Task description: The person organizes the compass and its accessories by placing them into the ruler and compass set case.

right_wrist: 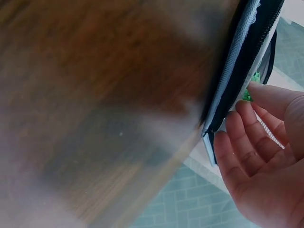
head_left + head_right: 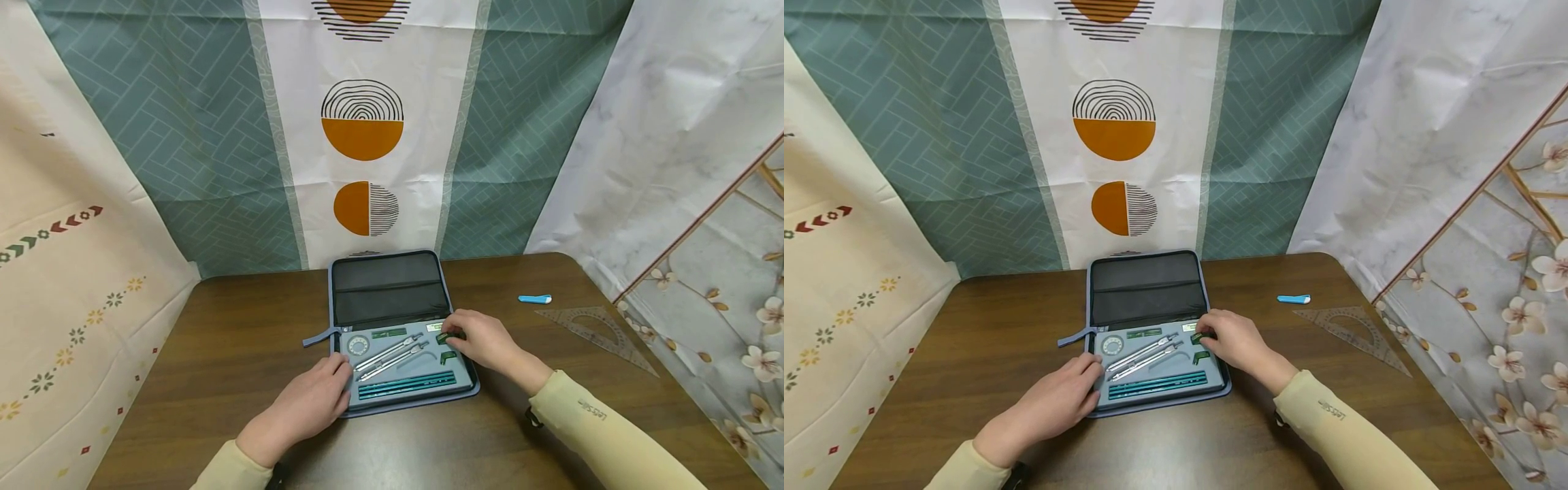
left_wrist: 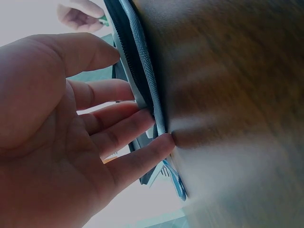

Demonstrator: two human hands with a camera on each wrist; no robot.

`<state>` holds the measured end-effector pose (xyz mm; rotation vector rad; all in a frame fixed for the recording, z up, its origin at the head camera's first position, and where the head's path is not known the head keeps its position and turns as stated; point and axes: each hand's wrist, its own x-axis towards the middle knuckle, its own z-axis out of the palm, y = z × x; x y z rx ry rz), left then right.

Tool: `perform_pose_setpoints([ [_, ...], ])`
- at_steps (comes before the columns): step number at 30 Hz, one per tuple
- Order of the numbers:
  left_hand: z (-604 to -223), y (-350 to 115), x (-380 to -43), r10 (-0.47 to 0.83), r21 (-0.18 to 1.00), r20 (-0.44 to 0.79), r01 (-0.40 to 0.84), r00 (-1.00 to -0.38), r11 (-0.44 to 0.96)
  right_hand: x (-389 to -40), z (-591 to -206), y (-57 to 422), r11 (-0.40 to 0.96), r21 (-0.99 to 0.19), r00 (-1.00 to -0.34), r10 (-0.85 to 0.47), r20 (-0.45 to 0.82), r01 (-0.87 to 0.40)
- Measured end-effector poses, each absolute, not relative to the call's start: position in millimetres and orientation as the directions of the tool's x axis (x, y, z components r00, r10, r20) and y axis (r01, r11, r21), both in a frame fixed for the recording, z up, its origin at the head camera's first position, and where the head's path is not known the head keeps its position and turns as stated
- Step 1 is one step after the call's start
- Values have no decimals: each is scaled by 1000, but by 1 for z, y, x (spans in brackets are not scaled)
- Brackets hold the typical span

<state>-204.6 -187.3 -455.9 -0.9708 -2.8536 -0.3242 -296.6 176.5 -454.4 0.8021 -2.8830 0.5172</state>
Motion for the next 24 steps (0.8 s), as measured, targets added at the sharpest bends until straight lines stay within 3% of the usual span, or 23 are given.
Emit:
perform_pose_setpoints([
  [24, -456, -186, -204, 585, 164, 174, 609, -792, 776, -297, -453, 174, 819, -294, -870, -473, 142, -493],
])
